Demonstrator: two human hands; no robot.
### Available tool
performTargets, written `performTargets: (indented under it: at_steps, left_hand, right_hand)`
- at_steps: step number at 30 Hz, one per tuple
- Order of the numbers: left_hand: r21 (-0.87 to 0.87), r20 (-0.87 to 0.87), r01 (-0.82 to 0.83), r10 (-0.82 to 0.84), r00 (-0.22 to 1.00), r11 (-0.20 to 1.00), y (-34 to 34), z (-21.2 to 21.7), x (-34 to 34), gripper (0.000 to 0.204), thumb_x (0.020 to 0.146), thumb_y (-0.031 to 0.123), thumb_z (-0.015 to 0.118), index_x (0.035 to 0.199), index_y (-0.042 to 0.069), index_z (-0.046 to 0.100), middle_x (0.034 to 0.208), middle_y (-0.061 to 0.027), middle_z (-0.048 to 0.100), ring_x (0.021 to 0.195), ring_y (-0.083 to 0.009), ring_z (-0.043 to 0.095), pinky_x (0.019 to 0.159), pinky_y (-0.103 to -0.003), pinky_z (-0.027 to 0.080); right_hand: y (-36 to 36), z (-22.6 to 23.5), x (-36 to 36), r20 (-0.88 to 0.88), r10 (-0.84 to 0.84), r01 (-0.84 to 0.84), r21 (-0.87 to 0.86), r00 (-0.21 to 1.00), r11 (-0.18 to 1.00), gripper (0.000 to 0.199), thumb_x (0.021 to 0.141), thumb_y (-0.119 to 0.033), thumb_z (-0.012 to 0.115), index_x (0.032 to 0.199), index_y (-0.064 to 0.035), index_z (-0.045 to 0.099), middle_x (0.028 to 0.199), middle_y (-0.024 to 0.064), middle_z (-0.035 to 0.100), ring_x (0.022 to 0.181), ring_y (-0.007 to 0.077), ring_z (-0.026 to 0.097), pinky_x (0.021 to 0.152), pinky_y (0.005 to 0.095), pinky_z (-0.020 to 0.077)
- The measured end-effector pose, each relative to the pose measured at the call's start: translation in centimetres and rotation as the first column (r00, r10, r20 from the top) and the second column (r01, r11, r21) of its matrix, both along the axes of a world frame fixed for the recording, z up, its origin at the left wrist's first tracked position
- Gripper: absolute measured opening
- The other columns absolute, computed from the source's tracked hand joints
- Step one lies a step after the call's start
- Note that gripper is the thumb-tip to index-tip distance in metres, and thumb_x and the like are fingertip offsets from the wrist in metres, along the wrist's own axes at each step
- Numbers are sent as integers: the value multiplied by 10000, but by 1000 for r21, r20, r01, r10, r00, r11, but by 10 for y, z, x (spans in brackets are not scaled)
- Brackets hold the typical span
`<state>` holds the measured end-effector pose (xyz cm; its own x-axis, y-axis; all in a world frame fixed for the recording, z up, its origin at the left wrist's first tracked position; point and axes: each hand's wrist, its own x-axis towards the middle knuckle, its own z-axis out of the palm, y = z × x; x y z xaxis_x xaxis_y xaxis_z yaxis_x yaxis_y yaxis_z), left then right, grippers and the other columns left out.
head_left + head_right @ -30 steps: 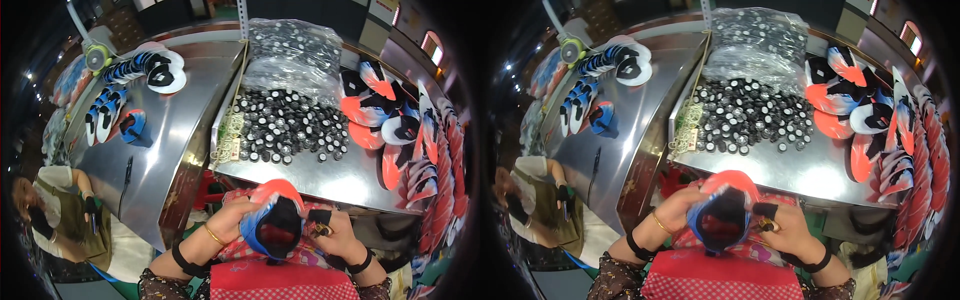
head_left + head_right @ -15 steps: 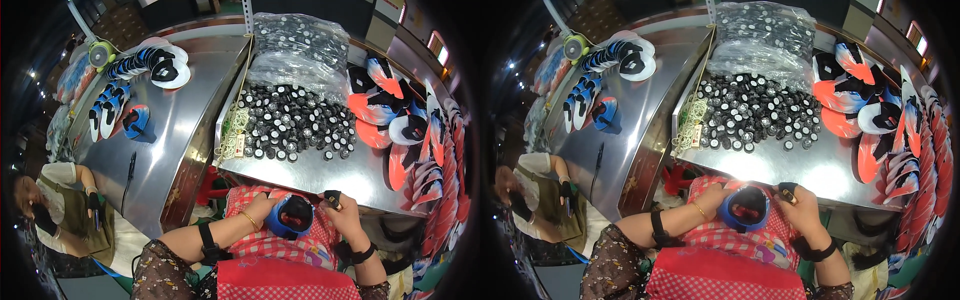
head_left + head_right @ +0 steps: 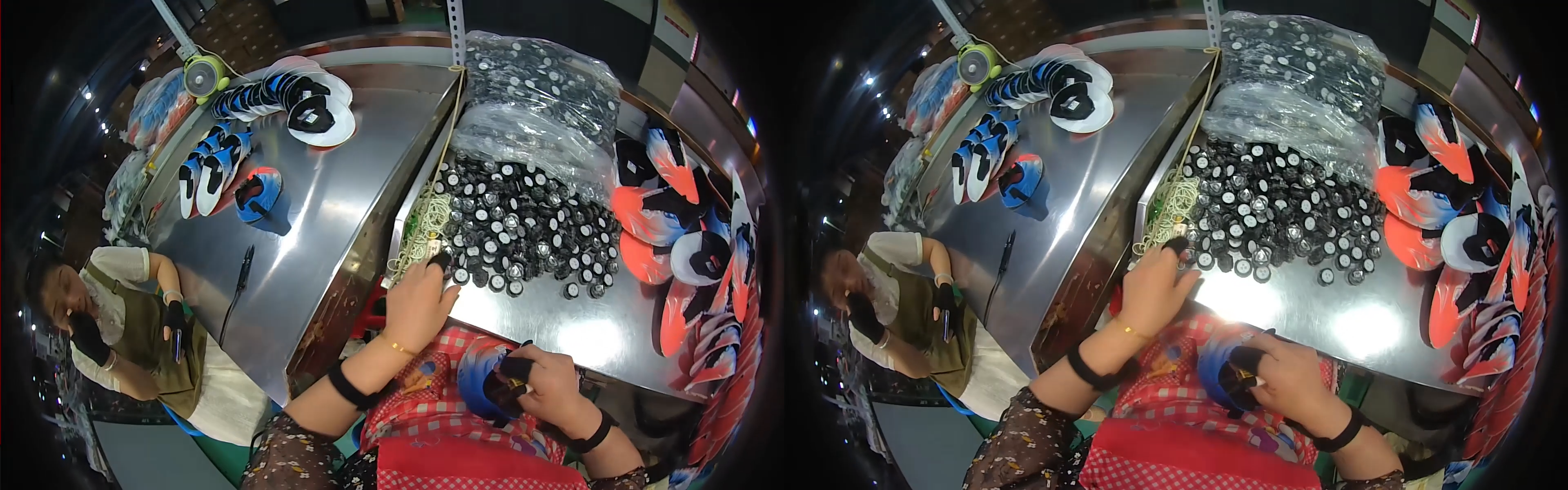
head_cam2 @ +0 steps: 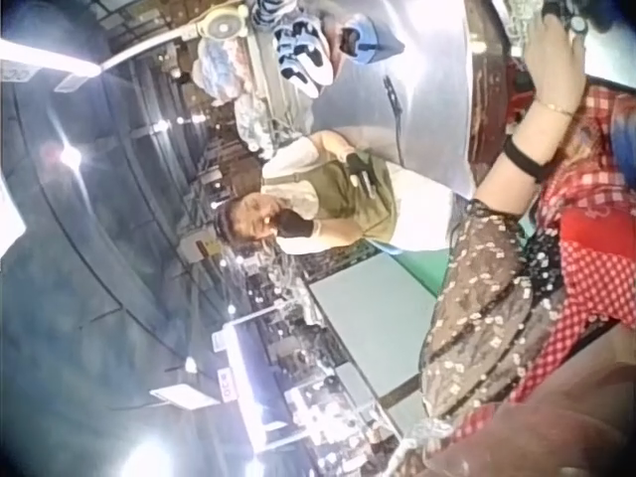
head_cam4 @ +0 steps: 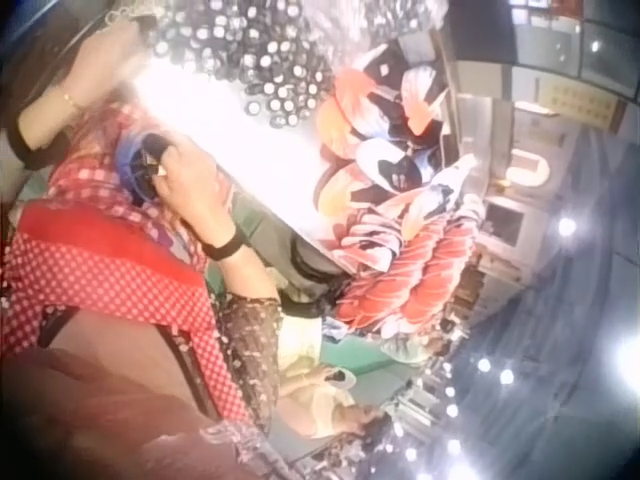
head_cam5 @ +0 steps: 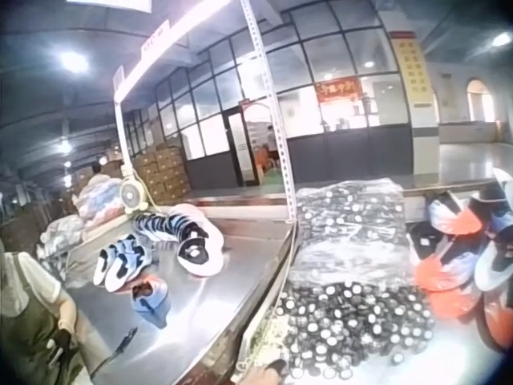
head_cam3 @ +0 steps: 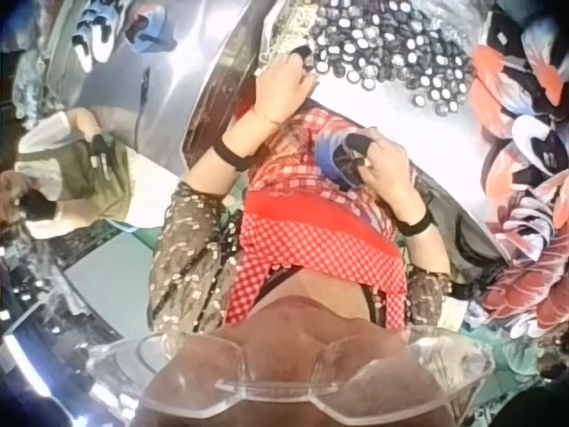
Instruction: Manually attaching small components to shoe uppers at a factory workstation.
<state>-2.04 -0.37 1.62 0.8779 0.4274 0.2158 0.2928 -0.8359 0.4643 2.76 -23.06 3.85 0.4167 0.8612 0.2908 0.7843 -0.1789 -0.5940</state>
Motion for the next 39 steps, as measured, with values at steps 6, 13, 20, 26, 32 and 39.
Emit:
performTargets:
  at_steps: [6, 13, 20, 26, 32, 39]
  left_hand:
    - [199, 4, 12, -13, 1000, 980, 21, -38, 15, 67, 771, 88, 535, 805, 41, 501, 847, -137, 525, 815, -314, 570, 679, -413, 471]
    - [-44, 165, -17, 24, 986, 999, 5, -12, 15, 130, 759, 60, 573, 821, 9, 471, 1046, -205, 472, 717, -349, 591, 603, -426, 493]
    - [-733, 337, 343, -123, 933, 588, -38, 6, 8, 415, 791, 69, 636, 1176, 68, 481, 1123, -61, 433, 771, -120, 535, 703, -264, 444]
    - [-984, 170, 167, -38, 985, -66, -36, 53, -9, 313, 892, 151, 577, 1168, 62, 461, 1003, -45, 612, 903, -127, 615, 752, -244, 507]
    - [-933, 235, 227, 5, 972, -279, -39, 52, 7, 297, 894, 108, 555, 1188, 73, 526, 1000, -35, 612, 878, -111, 599, 786, -261, 520]
    - [-934, 198, 192, 14, 980, -302, -43, 43, 9, 245, 892, 112, 556, 1133, 76, 540, 1073, -105, 615, 928, -152, 607, 806, -275, 522]
  right_hand:
    - [1, 5, 0, -97, -137, 155, 202, 986, 967, 187, 666, -72, 744, 794, -42, 610, 789, 75, 614, 609, 200, 611, 537, 286, 465]
    - [-10, -2, 17, -524, -195, 435, 385, 829, 814, 99, 754, -17, 621, 838, -22, 567, 806, 69, 575, 785, 172, 555, 764, 294, 439]
    - [-7, -11, 18, -615, -443, 604, 68, 652, 794, 48, 805, -34, 625, 834, -26, 587, 747, 14, 578, 643, 75, 514, 602, 206, 413]
    - [5, 2, 13, -287, -448, 503, 161, 847, 849, 143, 706, -72, 693, 816, -30, 610, 724, 121, 619, 650, 290, 604, 595, 353, 470]
    - [9, 20, 15, -222, -377, 435, 367, 899, 822, 135, 695, -68, 720, 782, -50, 619, 614, 95, 546, 517, 253, 545, 466, 314, 405]
    - [10, 23, 12, -201, -389, 437, 429, 899, 790, 117, 722, -61, 712, 798, -48, 623, 645, 85, 584, 545, 220, 575, 498, 281, 433]
